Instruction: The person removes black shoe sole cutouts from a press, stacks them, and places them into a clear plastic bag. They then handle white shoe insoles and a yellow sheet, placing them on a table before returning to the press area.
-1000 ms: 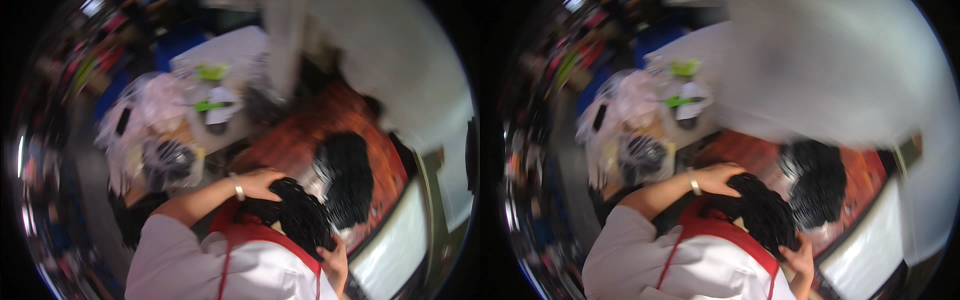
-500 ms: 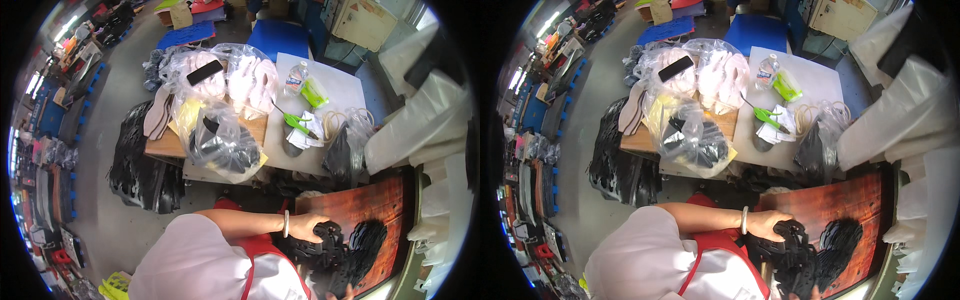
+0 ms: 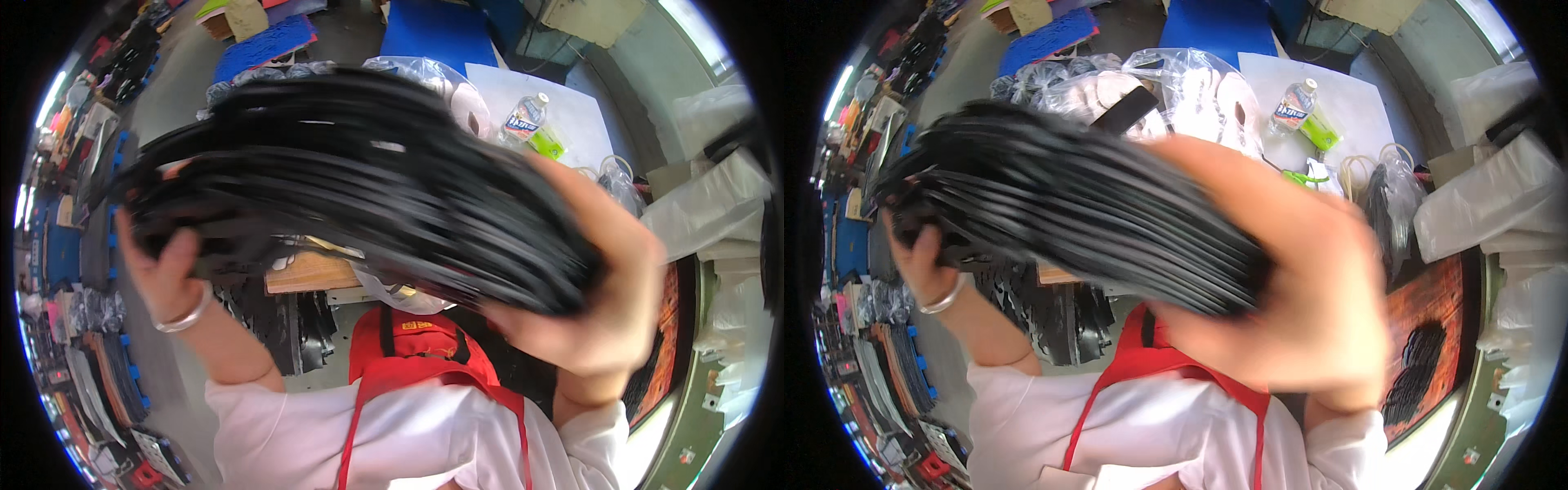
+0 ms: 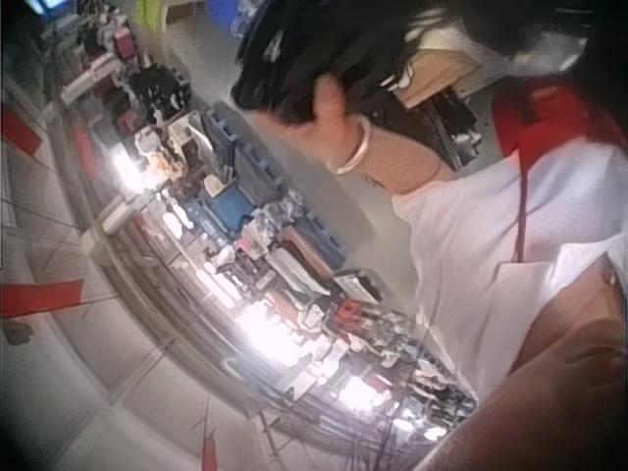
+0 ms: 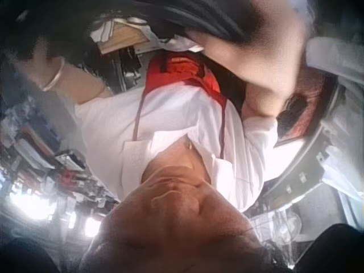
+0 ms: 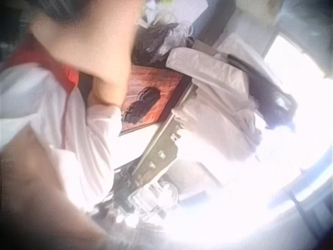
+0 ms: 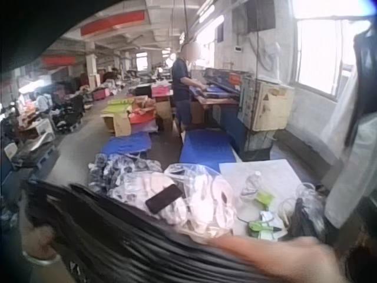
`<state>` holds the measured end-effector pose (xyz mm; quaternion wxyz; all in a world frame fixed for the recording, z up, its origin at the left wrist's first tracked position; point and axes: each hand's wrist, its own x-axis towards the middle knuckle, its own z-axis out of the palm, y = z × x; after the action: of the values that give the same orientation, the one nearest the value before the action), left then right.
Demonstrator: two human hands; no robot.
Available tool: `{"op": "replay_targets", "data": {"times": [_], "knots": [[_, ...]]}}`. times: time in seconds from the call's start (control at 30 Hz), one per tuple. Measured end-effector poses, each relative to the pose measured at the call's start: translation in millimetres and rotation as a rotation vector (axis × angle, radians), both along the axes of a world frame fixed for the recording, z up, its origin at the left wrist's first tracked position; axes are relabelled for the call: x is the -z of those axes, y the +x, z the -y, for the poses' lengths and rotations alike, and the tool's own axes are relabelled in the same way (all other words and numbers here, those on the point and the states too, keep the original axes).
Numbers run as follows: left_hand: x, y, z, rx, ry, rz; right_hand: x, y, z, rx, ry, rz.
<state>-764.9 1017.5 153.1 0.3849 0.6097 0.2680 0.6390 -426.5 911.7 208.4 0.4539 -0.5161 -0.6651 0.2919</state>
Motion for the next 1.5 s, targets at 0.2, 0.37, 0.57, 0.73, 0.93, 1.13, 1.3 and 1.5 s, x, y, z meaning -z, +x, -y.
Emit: {"op": "replay_targets", "data": {"times": [0.2,0.37,0.57,0.73,0.93,1.13,1.3,1.5], "knots": [[34.0,-52.9,-37.1,-0.17,-0.43,-0.477,118.0,-65.3,-98.4,-0.268,-0.259,-0.313],[124.1,14.8,-55.2,0.273,-0.676,-0.461,193.8,-14.6,-56.4,-0.09,-0.731,-0.449],[233.8,82.1,-84.0,0.778,-1.104,-0.234,261.5,25.9,-6.4,0.164,-1.007,-0.546],[292.9,93.8,-84.4,0.53,-0.897,-0.689,280.1,13.4,0.9,0.245,-0.877,0.104],[280.8,77.6,-84.3,0.385,-0.474,-1.199,221.4,21.3,0.0,0.373,-0.749,0.704],[194.3,64.1,-61.2,-0.066,-0.236,-1.208,147.1,12.3,-25.4,0.349,-0.46,0.592],[193.1,61.7,-36.0,-0.141,-0.391,-1.252,133.3,-0.2,-42.7,0.234,-0.445,0.211],[213.7,60.5,-26.5,-0.084,-0.146,-1.099,162.3,-12.9,-30.3,0.135,0.057,0.445]]}}
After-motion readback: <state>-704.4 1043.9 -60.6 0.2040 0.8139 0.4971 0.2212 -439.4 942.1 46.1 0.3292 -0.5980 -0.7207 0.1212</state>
